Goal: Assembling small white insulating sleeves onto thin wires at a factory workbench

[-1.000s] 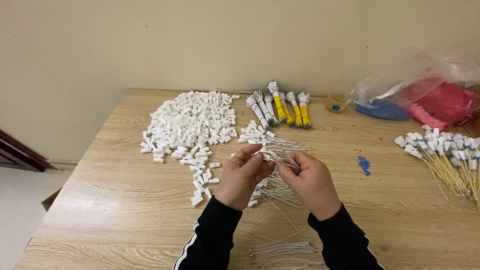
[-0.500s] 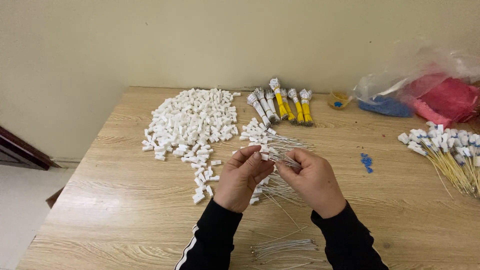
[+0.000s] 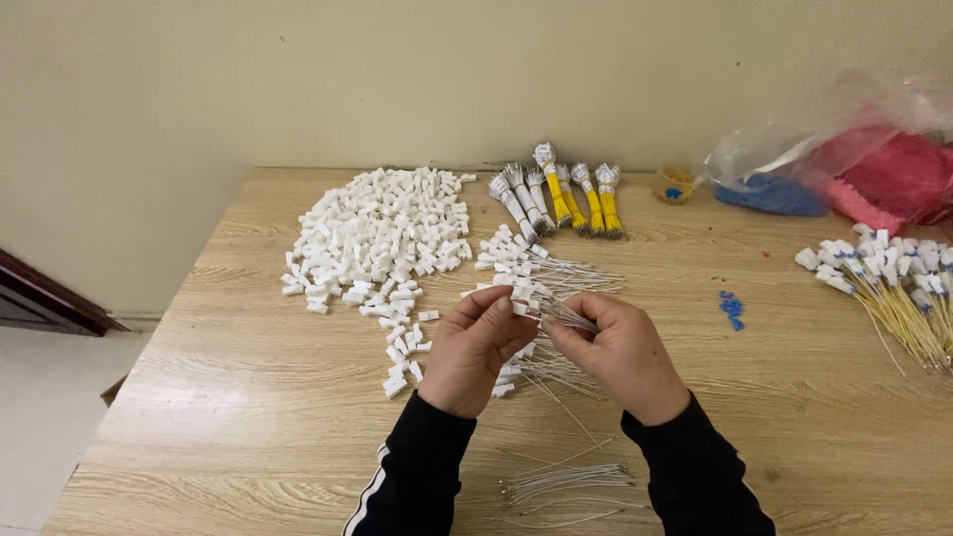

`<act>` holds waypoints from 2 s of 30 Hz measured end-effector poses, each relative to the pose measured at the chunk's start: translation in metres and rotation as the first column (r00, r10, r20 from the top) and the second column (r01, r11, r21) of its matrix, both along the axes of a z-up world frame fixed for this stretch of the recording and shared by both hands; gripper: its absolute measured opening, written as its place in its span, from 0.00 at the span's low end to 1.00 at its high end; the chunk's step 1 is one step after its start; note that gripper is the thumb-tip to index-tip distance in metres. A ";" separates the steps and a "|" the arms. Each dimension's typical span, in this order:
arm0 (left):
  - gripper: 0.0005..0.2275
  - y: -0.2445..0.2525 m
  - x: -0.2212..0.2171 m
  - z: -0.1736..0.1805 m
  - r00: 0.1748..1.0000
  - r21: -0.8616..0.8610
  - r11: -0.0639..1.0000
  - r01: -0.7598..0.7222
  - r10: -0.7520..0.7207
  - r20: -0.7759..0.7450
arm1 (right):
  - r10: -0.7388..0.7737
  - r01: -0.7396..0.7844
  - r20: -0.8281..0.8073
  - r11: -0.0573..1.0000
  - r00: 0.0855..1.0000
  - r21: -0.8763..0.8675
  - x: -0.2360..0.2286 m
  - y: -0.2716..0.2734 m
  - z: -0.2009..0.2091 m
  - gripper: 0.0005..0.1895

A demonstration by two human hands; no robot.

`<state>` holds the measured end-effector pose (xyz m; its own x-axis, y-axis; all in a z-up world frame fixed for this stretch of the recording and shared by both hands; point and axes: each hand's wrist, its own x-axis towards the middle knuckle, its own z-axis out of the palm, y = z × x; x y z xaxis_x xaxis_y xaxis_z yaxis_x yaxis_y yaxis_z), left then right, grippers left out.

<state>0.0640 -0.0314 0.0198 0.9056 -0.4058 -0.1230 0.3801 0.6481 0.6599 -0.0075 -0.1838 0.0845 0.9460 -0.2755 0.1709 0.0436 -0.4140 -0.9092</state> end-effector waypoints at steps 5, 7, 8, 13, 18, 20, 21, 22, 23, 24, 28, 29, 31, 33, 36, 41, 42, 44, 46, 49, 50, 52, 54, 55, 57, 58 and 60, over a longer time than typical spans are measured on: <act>0.10 0.002 -0.004 0.006 1.000 0.007 1.000 0.009 -0.009 -0.006 | 0.000 0.000 -0.014 1.000 1.000 -0.005 0.000 -0.001 -0.003 0.04; 0.10 0.001 -0.004 0.006 1.000 0.018 1.000 0.008 -0.008 -0.006 | 0.015 -0.015 -0.016 1.000 1.000 -0.014 0.000 -0.002 -0.001 0.04; 0.10 0.001 -0.003 0.004 1.000 0.032 0.999 0.003 -0.003 -0.002 | 0.024 -0.024 -0.002 0.999 1.000 -0.028 0.000 -0.002 0.001 0.03; 0.11 -0.003 -0.003 -0.005 1.000 0.081 0.997 -0.008 0.006 0.029 | 0.034 -0.032 0.017 0.994 0.999 -0.107 0.002 0.002 -0.004 0.04; 0.11 -0.004 -0.003 -0.004 1.000 0.056 0.998 -0.015 0.014 0.014 | 0.056 -0.055 0.059 0.998 0.997 -0.017 0.002 0.005 -0.010 0.04; 0.10 -0.003 -0.004 0.000 1.000 0.048 0.999 -0.012 0.013 -0.005 | 0.060 -0.059 0.044 0.998 0.997 -0.026 0.003 0.003 -0.013 0.04; 0.09 -0.003 -0.005 0.001 1.000 0.040 0.999 -0.006 0.007 -0.020 | 0.059 -0.058 0.034 0.998 0.998 -0.034 0.003 0.002 -0.014 0.04; 0.09 -0.006 -0.006 0.000 1.000 0.040 0.999 -0.010 0.011 -0.024 | 0.063 -0.062 0.030 0.998 0.998 -0.034 0.005 0.003 -0.016 0.04; 0.10 -0.008 -0.008 -0.001 0.999 0.046 0.999 -0.025 0.026 -0.021 | 0.057 -0.054 0.044 0.996 0.997 -0.064 0.006 0.004 -0.018 0.03; 0.10 -0.011 -0.008 -0.002 0.999 0.052 0.998 -0.041 0.042 -0.016 | 0.053 -0.047 0.059 0.994 0.997 -0.094 0.008 0.005 -0.020 0.02; 0.11 -0.017 -0.011 -0.011 0.995 0.097 0.990 -0.101 0.102 -0.010 | 0.062 -0.049 0.065 0.982 0.996 -0.183 0.008 0.005 -0.024 0.02; 0.10 -0.018 -0.009 -0.017 0.995 0.101 0.990 -0.094 0.095 -0.009 | 0.061 -0.053 0.041 0.985 0.997 -0.165 0.007 0.004 -0.025 0.03; 0.10 -0.019 -0.004 -0.025 0.995 0.106 0.989 -0.100 0.101 -0.007 | 0.072 -0.069 0.017 0.987 0.997 -0.147 0.010 0.002 -0.028 0.03; 0.10 -0.020 0.002 -0.029 0.987 0.216 0.968 -0.124 0.098 0.130 | 0.078 -0.077 0.025 0.996 0.997 -0.049 0.015 -0.003 -0.034 0.06; 0.10 -0.010 0.008 -0.031 0.925 0.485 0.831 -0.271 0.086 0.369 | -0.056 0.059 0.099 0.998 0.993 -0.025 0.013 -0.006 -0.037 0.11; 0.11 0.003 0.024 -0.033 0.767 0.774 0.322 -0.545 -0.182 0.616 | -0.154 0.144 0.259 0.988 0.953 0.058 0.013 -0.021 -0.028 0.10; 0.12 0.003 0.028 -0.036 0.698 0.749 0.239 -0.618 -0.274 0.662 | -0.151 0.120 0.295 0.985 0.944 0.121 0.014 -0.027 -0.033 0.09; 0.11 0.013 0.040 -0.043 0.575 0.641 0.206 -0.740 -0.302 0.761 | -0.123 0.104 0.284 0.991 0.951 0.081 0.017 -0.038 -0.046 0.08; 0.11 0.024 0.047 -0.047 0.438 0.513 0.176 -0.840 -0.337 0.833 | -0.097 0.088 0.268 0.995 0.959 0.045 0.017 -0.038 -0.047 0.08; 0.12 0.046 0.059 -0.054 0.367 0.350 -0.122 -0.929 -0.434 0.823 | -0.072 0.055 0.312 0.997 0.947 0.062 0.016 -0.026 -0.037 0.07; 0.12 0.054 0.067 -0.064 0.518 0.470 -0.230 -0.852 -0.499 0.695 | -0.067 0.047 0.316 0.996 0.946 0.069 0.017 -0.025 -0.039 0.06; 0.13 0.064 0.076 -0.073 0.646 0.559 -0.344 -0.755 -0.540 0.540 | -0.067 0.044 0.322 0.996 0.945 0.078 0.015 -0.016 -0.035 0.05; 0.09 0.068 0.078 -0.071 0.755 0.652 -0.443 -0.615 -0.571 0.324 | -0.035 0.019 0.199 0.996 0.979 0.082 0.011 -0.002 -0.023 0.05; 0.09 0.069 0.078 -0.075 0.752 0.652 -0.441 -0.617 -0.573 0.325 | -0.038 0.022 0.200 0.996 0.979 0.081 0.014 -0.005 -0.029 0.05; 0.08 0.072 0.080 -0.083 0.700 0.608 -0.383 -0.695 -0.554 0.451 | -0.002 -0.016 0.152 0.993 0.988 0.115 0.021 -0.013 -0.041 0.06; 0.08 0.071 0.082 -0.092 0.699 0.609 -0.380 -0.696 -0.554 0.453 | -0.003 -0.014 0.152 0.994 0.988 0.113 0.019 -0.011 -0.038 0.06; 0.09 0.067 0.087 -0.110 0.576 0.494 -0.301 -0.816 -0.506 0.642 | -0.002 -0.013 0.161 0.996 0.987 0.090 0.016 -0.006 -0.034 0.04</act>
